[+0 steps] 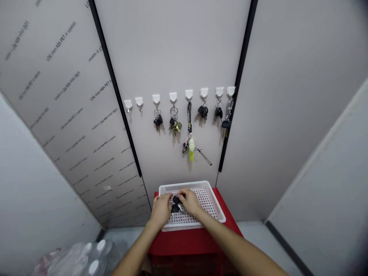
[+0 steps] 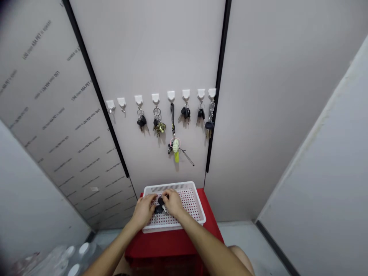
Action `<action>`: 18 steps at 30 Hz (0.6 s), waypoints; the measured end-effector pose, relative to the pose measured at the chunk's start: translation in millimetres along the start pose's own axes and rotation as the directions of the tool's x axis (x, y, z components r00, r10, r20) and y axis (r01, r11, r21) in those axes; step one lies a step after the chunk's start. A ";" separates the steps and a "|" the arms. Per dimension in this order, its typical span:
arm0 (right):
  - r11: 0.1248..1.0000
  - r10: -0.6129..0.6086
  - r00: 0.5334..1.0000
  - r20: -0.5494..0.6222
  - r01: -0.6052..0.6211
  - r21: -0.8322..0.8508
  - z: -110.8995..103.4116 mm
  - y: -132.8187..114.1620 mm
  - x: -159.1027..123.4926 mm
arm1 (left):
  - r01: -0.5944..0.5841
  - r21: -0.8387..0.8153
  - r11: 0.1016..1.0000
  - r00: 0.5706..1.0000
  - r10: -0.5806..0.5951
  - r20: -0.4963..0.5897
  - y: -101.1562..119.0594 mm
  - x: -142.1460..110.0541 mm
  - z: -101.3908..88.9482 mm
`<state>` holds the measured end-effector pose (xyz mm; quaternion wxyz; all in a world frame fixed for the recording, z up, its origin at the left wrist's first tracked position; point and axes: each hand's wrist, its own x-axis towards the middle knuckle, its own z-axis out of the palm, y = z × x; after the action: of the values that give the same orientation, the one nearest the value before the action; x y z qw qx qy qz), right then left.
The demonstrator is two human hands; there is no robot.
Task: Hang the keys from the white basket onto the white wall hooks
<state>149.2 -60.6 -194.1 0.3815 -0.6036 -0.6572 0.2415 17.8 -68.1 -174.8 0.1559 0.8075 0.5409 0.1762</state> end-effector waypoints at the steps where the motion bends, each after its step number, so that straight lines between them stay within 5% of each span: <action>1: 0.996 0.010 1.000 0.011 -0.011 0.084 0.2 -0.1 0.0 | -0.008 -0.028 1.000 1.000 0.008 -0.030 0.0 -1.2 0.0; 5: 0.898 0.083 0.992 0.099 -0.118 0.423 -0.4 -5.5 -0.9 | -0.048 -0.131 0.990 0.988 0.027 -0.153 0.8 -6.6 -1.3; 8: 0.828 0.108 0.984 0.141 -0.167 0.535 -5.4 -16.5 -0.8 | -0.024 -0.240 0.970 0.989 -0.012 -0.149 2.7 -8.5 -4.3; 18: 0.922 -0.029 0.999 0.028 0.016 0.387 -30.4 -65.3 28.5 | -0.054 -0.644 0.764 0.974 -0.101 -0.202 5.5 13.8 -34.0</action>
<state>134.1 -47.2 -119.3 0.4848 -0.5048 -0.6099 0.3717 11.7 -55.3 -140.5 0.3640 0.6725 0.4714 0.4393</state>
